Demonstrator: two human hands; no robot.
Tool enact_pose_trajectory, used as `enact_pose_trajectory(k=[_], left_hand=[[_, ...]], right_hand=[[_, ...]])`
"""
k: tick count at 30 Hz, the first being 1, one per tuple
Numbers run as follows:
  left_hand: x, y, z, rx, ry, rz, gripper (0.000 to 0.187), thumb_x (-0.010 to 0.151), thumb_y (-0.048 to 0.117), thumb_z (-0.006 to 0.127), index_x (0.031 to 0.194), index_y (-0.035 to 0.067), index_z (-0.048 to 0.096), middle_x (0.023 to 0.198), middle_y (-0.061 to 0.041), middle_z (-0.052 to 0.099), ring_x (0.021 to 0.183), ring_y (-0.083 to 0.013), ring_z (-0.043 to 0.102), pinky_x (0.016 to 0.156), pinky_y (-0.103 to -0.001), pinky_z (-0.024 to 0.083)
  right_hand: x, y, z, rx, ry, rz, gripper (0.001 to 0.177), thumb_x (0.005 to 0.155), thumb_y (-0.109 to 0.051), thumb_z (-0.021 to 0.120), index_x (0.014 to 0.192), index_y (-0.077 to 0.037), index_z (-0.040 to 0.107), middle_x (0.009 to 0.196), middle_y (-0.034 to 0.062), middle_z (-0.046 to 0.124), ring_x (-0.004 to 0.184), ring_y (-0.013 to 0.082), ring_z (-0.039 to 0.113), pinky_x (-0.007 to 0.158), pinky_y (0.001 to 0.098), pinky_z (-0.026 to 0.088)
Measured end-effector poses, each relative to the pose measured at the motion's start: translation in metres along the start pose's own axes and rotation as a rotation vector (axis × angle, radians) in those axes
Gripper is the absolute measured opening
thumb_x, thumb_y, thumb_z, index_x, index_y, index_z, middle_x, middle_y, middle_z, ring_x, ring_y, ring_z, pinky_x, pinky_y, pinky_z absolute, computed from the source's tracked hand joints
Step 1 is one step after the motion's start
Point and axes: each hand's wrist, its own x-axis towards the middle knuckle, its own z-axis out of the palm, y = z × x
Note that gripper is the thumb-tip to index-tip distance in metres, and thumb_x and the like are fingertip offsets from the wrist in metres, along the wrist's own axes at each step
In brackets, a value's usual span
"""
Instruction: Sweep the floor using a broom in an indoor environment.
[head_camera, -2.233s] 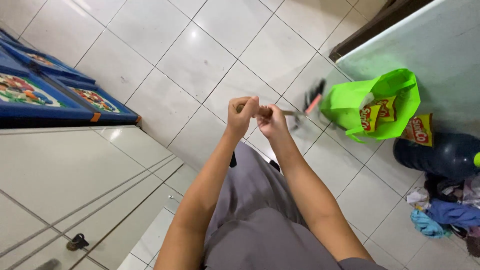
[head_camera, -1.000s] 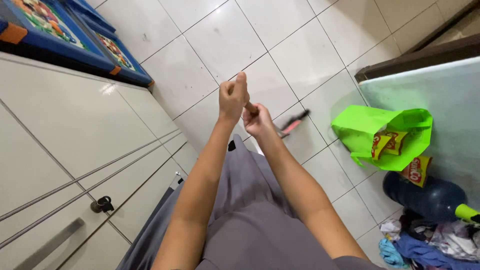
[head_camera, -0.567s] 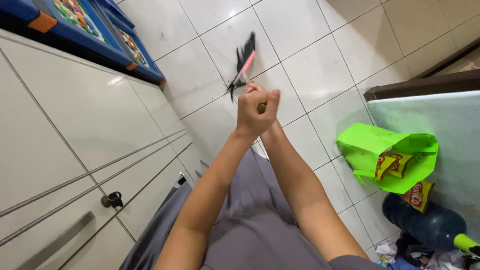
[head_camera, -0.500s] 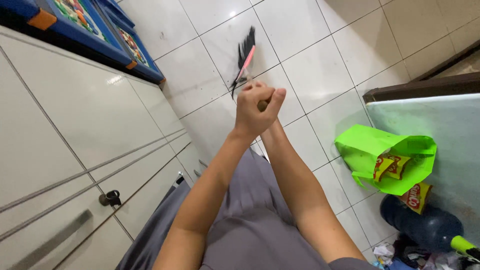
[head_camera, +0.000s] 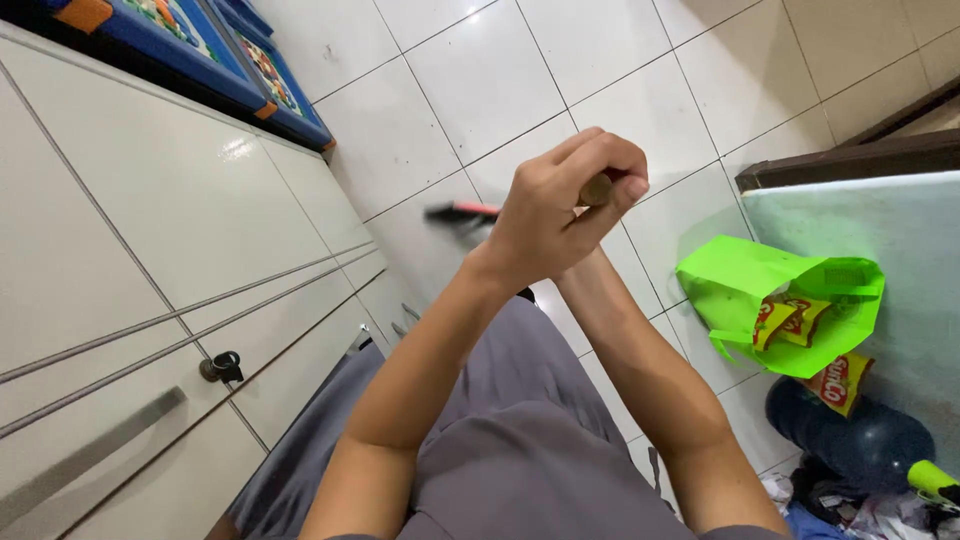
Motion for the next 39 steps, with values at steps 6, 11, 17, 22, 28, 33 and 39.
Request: enact_pose_trajectory(k=[6,11,17,22,28,33,39], left_hand=[[-0.027,-0.063,0.006,0.138,-0.006,-0.401,0.024,0.103,0.027,0.066,0.093,0.006,0.066,0.060,-0.001,0.050,0.053,-0.0105,0.042,0.053,-0.027,0.040],[-0.045,-0.082,0.001,0.185,-0.042,-0.511,0.038,0.106,0.034,0.065,0.083,0.004,0.061,0.059,-0.007,0.035,0.056,-0.0146,0.030,0.052,-0.031,0.032],[-0.055,-0.082,0.000,0.255,0.000,-0.318,0.028,0.102,0.030,0.068,0.086,0.007,0.062,0.061,-0.003,0.046,0.057,-0.0152,0.044,0.055,-0.031,0.038],[-0.071,-0.084,-0.002,0.236,-0.102,-0.117,0.022,0.100,0.024,0.071,0.087,0.008,0.063,0.066,-0.003,0.056,0.061,-0.0172,0.053,0.068,-0.031,0.041],[-0.031,-0.053,-0.039,0.193,0.032,-0.066,0.024,0.104,0.023,0.070,0.086,0.007,0.064,0.061,-0.004,0.044,0.053,-0.0135,0.041,0.059,-0.029,0.038],[0.000,-0.031,-0.061,0.201,0.147,-0.187,0.027,0.108,0.027,0.065,0.092,0.006,0.066,0.060,-0.001,0.041,0.056,-0.0084,0.036,0.052,-0.027,0.034],[-0.043,-0.095,-0.062,0.223,0.207,-0.451,0.035,0.105,0.034,0.062,0.087,0.004,0.067,0.055,0.001,0.048,0.051,-0.0080,0.038,0.049,-0.028,0.034]], right_hand=[[0.012,0.094,-0.058,0.453,0.077,0.363,0.027,0.105,-0.032,0.057,0.083,-0.018,0.048,0.076,-0.0059,0.043,0.064,0.0076,0.043,0.056,0.0291,0.040],[0.028,0.135,-0.076,0.361,0.150,0.324,0.032,0.108,-0.033,0.060,0.082,-0.020,0.046,0.071,-0.0081,0.040,0.056,0.0061,0.039,0.048,0.0285,0.037],[0.028,0.136,-0.073,0.619,-0.002,0.083,0.027,0.106,-0.030,0.055,0.087,-0.015,0.044,0.080,-0.0078,0.042,0.071,0.0060,0.043,0.061,0.0266,0.040],[0.039,0.112,-0.060,0.909,0.180,0.595,0.025,0.107,-0.026,0.054,0.093,-0.008,0.044,0.079,-0.0017,0.043,0.067,0.0088,0.043,0.062,0.0187,0.043],[0.039,0.052,-0.003,0.076,-0.063,0.167,0.019,0.105,-0.021,0.050,0.112,-0.005,0.057,0.092,-0.0021,0.053,0.080,0.0068,0.053,0.069,0.0223,0.047],[0.055,0.047,0.029,0.159,-0.191,0.308,0.024,0.111,-0.028,0.052,0.099,-0.008,0.055,0.088,-0.0013,0.051,0.078,0.0124,0.053,0.075,0.0402,0.054],[0.046,0.066,0.070,0.324,0.215,0.706,0.030,0.096,-0.045,0.047,0.083,-0.018,0.047,0.071,-0.0047,0.044,0.061,0.0124,0.049,0.055,0.0471,0.051]])
